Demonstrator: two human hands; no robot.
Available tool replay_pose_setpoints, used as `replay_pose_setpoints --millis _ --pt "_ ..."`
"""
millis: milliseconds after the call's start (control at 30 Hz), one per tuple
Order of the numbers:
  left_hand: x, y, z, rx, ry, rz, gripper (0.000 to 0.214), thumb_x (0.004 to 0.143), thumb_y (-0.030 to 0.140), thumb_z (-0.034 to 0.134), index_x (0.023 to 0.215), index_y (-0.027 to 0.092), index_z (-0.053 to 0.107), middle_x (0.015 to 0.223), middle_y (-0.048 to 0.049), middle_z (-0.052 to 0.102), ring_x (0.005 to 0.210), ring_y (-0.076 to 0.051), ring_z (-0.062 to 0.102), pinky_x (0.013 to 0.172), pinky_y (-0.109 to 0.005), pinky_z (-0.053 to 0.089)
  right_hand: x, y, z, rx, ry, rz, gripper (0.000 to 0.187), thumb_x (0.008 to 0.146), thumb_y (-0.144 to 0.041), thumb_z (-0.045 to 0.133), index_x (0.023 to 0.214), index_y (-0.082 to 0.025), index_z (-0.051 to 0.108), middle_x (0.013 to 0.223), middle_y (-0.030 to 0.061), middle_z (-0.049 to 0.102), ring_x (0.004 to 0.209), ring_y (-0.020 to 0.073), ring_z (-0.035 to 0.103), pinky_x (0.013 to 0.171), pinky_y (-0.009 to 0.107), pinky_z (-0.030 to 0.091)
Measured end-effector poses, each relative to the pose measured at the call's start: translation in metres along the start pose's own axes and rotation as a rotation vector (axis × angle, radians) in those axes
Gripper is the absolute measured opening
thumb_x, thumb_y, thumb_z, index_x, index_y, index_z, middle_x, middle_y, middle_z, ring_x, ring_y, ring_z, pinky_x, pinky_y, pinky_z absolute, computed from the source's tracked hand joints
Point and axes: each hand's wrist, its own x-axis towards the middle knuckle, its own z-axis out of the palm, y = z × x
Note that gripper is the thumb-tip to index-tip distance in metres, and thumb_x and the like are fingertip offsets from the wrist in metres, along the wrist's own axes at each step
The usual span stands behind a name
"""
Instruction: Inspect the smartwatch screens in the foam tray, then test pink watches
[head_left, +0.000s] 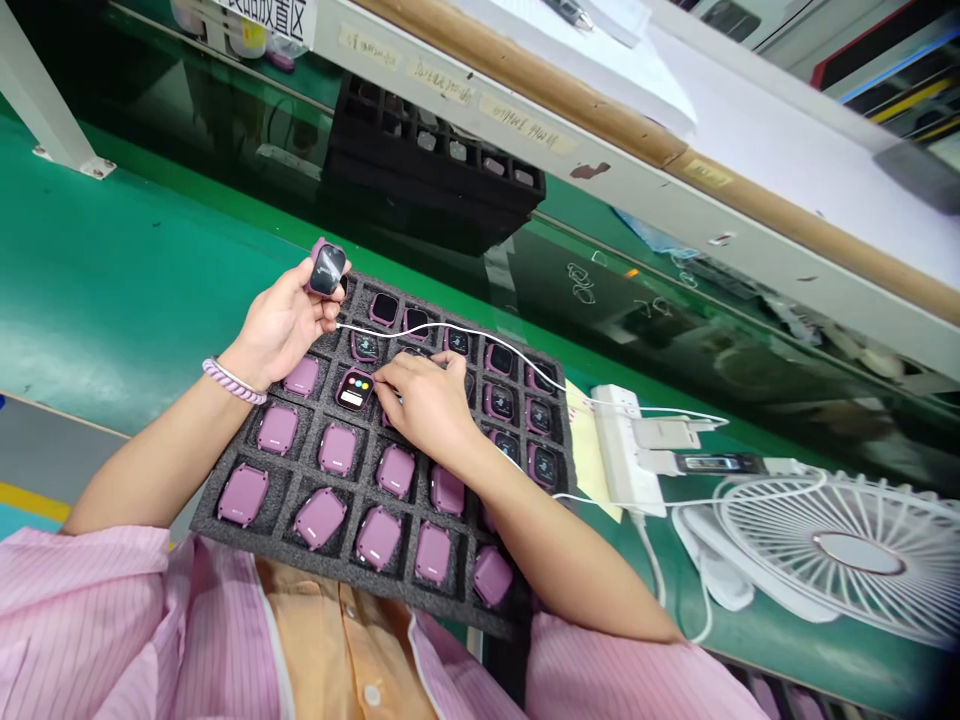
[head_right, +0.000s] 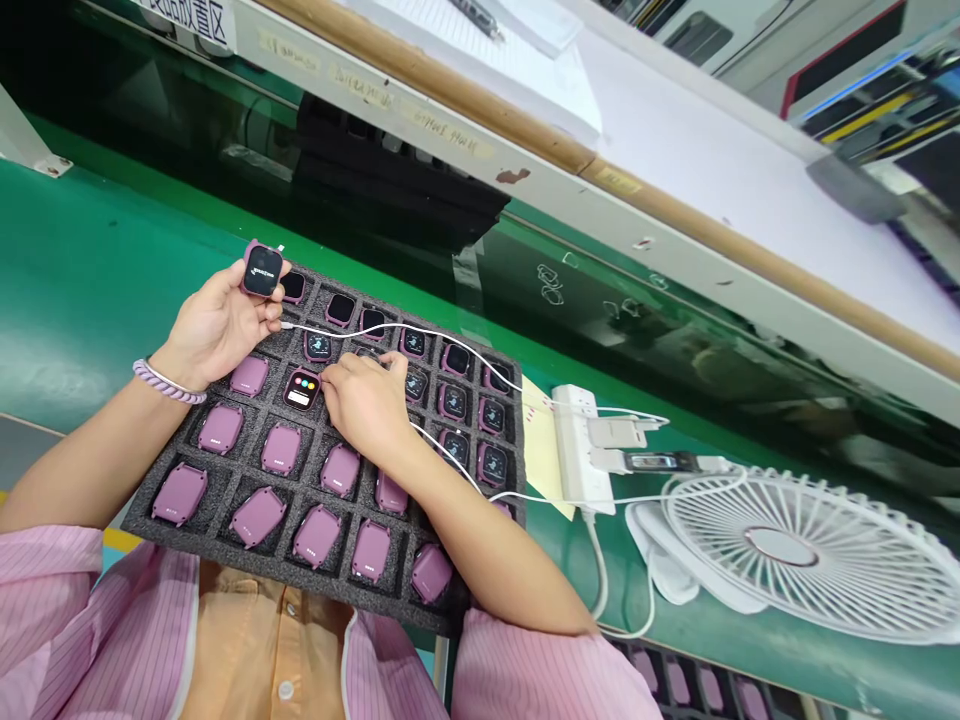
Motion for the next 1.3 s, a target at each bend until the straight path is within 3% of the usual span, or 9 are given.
replay_pose_setpoints --millis 167,267,367,500,667,833,1033,1300 --pt "0.005 0.000 -0.006 0.001 0.040 0.012 0.034 0.103 0.046 0.058 0.103 0.015 0.071 0.077 -0.0016 0.066 0.058 -0.010 0.056 0.058 -0.024 0.049 0.003 -0.001 0.000 -0.034 0.077 -0.006 0.021 0.101 -0.016 0.059 0.088 -0.019 0.075 0.091 0.0039 0.074 0.087 0.0230 0.063 0.087 0.041 0.022" --pt "0.008 -0.002 -0.010 -0.007 0.059 0.014 0.037 0.101 0.052 0.062 0.100 0.016 0.071 0.074 -0.0017 0.066 0.056 -0.010 0.056 0.056 -0.024 0.048 0.003 -0.004 -0.004 -0.132 0.212 0.012 0.024 0.103 -0.015 0.056 0.087 -0.018 0.073 0.090 0.0052 0.074 0.084 0.0233 0.060 0.089 0.042 0.021" --pt "0.008 -0.003 -0.011 -0.024 0.138 0.015 0.035 0.103 0.047 0.058 0.097 0.015 0.070 0.071 -0.0018 0.065 0.053 -0.010 0.054 0.053 -0.023 0.046 0.004 -0.014 -0.009 -0.124 0.308 -0.029 0.023 0.106 -0.018 0.056 0.092 -0.020 0.074 0.092 0.0047 0.074 0.086 0.0232 0.061 0.090 0.043 0.021" --pt "0.007 -0.001 -0.007 -0.044 0.240 0.021 0.031 0.103 0.038 0.053 0.088 0.016 0.068 0.067 -0.0012 0.064 0.050 -0.009 0.052 0.051 -0.021 0.044 0.009 -0.039 -0.003 -0.034 0.250 -0.172 0.019 0.107 -0.022 0.060 0.096 -0.022 0.075 0.093 0.0024 0.075 0.088 0.0219 0.062 0.092 0.043 0.021" --pt "0.005 0.001 -0.002 -0.060 0.284 -0.004 0.034 0.105 0.034 0.046 0.084 0.016 0.066 0.066 -0.0010 0.063 0.049 -0.009 0.051 0.051 -0.020 0.042 0.019 -0.057 0.005 -0.040 0.092 -0.207 0.018 0.101 -0.013 0.063 0.087 -0.018 0.074 0.089 0.0033 0.075 0.085 0.0217 0.062 0.094 0.043 0.021" --pt "0.005 0.001 0.000 -0.084 0.296 -0.013 0.034 0.105 0.035 0.046 0.084 0.016 0.066 0.066 -0.0007 0.062 0.048 -0.008 0.051 0.050 -0.020 0.042 0.025 -0.050 -0.002 0.172 0.067 -0.100 0.017 0.101 -0.013 0.061 0.093 -0.019 0.075 0.093 0.0007 0.075 0.084 0.0188 0.064 0.086 0.040 0.023" --pt "0.006 0.006 -0.003 -0.130 0.354 0.027 0.035 0.105 0.037 0.047 0.084 0.016 0.067 0.063 0.0004 0.060 0.045 -0.008 0.049 0.048 -0.020 0.040 0.035 -0.042 0.009 0.070 0.001 -0.014 0.020 0.103 -0.016 0.061 0.099 -0.021 0.080 0.098 0.0054 0.074 0.092 0.0234 0.064 0.085 0.041 0.022" --pt "0.008 0.006 -0.005 -0.156 0.329 0.026 0.031 0.103 0.034 0.048 0.084 0.017 0.065 0.061 0.0003 0.061 0.045 -0.009 0.049 0.046 -0.021 0.040 0.034 -0.039 0.017 0.109 0.060 -0.022 0.018 0.102 -0.017 0.064 0.102 -0.023 0.081 0.099 0.0050 0.071 0.092 0.0221 0.063 0.085 0.040 0.022"
